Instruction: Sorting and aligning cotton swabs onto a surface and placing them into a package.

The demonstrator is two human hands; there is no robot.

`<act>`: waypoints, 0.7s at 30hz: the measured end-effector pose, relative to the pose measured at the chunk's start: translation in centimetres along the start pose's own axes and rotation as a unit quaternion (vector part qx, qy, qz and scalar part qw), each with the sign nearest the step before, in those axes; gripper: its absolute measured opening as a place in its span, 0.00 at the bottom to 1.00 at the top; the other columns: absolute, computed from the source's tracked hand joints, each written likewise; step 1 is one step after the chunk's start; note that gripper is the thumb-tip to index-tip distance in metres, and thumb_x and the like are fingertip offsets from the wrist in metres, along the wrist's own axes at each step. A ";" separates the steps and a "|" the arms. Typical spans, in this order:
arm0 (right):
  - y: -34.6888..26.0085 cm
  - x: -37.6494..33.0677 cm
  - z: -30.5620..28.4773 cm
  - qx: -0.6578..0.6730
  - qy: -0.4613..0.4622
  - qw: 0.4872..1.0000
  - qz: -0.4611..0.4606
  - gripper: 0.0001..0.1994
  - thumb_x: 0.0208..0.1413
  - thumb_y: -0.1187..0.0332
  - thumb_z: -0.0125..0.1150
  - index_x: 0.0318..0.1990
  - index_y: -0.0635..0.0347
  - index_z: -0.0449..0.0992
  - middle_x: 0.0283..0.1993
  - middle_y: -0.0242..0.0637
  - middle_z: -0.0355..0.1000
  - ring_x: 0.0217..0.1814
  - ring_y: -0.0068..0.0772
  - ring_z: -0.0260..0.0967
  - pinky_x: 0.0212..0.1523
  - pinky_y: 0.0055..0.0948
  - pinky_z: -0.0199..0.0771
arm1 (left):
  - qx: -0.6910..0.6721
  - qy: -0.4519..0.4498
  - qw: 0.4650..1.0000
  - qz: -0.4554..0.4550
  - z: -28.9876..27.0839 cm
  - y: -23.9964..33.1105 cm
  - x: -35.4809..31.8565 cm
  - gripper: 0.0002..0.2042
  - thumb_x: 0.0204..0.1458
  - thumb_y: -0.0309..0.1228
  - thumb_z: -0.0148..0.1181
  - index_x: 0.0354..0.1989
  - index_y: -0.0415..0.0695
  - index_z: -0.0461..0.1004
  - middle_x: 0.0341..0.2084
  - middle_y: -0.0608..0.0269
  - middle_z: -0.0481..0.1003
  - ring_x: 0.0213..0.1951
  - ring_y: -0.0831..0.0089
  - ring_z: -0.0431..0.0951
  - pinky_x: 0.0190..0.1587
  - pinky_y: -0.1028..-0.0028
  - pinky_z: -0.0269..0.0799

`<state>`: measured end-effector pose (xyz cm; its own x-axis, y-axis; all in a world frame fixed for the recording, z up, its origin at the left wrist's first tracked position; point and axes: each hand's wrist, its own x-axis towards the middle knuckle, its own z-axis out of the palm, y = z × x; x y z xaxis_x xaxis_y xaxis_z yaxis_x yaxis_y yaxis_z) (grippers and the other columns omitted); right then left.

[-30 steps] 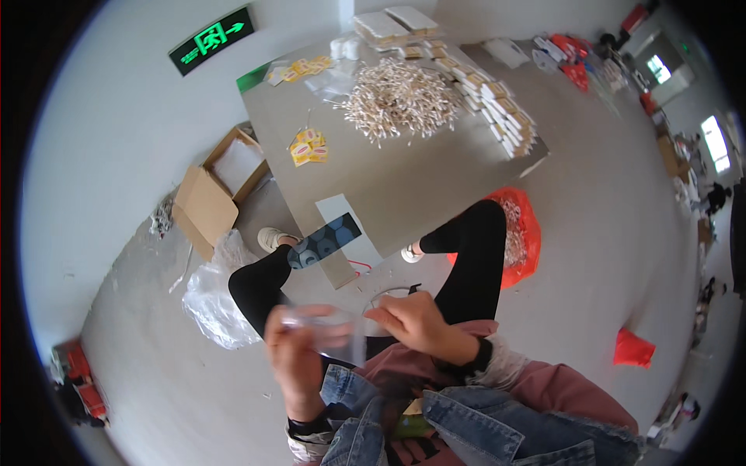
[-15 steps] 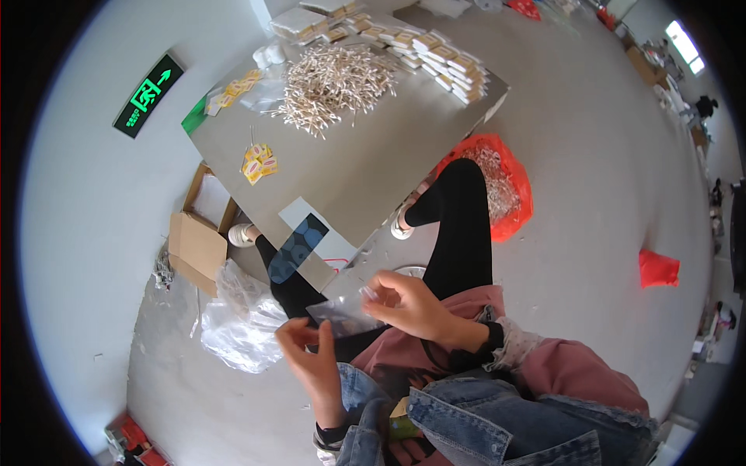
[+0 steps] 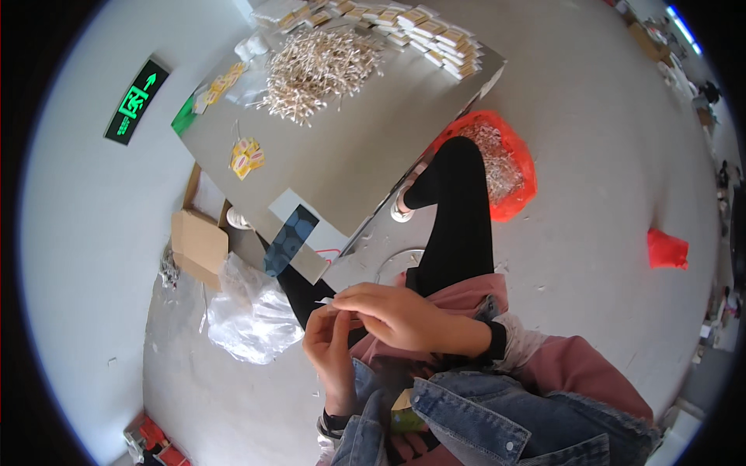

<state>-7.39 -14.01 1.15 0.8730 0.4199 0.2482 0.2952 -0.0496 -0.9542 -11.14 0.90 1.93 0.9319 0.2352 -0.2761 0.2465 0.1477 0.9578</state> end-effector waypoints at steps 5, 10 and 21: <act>-1.1 0.4 -0.4 -0.020 0.000 0.999 0.028 0.14 0.53 0.80 0.62 0.48 0.63 0.77 0.43 0.43 0.74 0.43 0.43 0.74 0.41 0.36 0.74 | -0.008 -0.025 1.000 -0.004 -1.3 -0.6 -0.3 0.02 0.61 0.22 0.59 0.39 0.36 0.75 0.30 0.65 0.78 0.31 0.82 0.77 0.35 0.82 0.73; -0.8 0.0 -0.4 -0.017 0.000 0.995 0.094 0.09 0.53 0.75 0.66 0.43 0.63 0.78 0.34 0.40 0.75 0.34 0.37 0.75 0.34 0.33 0.73 | -0.012 -0.030 0.999 -0.015 -1.2 -0.5 -0.3 0.04 0.61 0.22 0.61 0.35 0.38 0.74 0.27 0.68 0.76 0.28 0.85 0.74 0.32 0.84 0.69; 0.0 0.1 -0.7 -0.026 0.009 0.977 0.212 0.05 0.56 0.68 0.63 0.35 0.60 0.76 0.30 0.37 0.77 0.29 0.34 0.76 0.30 0.30 0.71 | -0.013 -0.095 0.994 -0.051 -1.6 -0.7 -0.5 0.05 0.60 0.23 0.62 0.33 0.38 0.73 0.24 0.71 0.73 0.27 0.86 0.72 0.31 0.84 0.66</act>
<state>-7.00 -14.60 1.27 0.9277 0.3350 -0.1647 -0.0761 -0.2623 -0.9620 -12.20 2.23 1.29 0.9360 0.0329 -0.3503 0.3386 0.1868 0.9222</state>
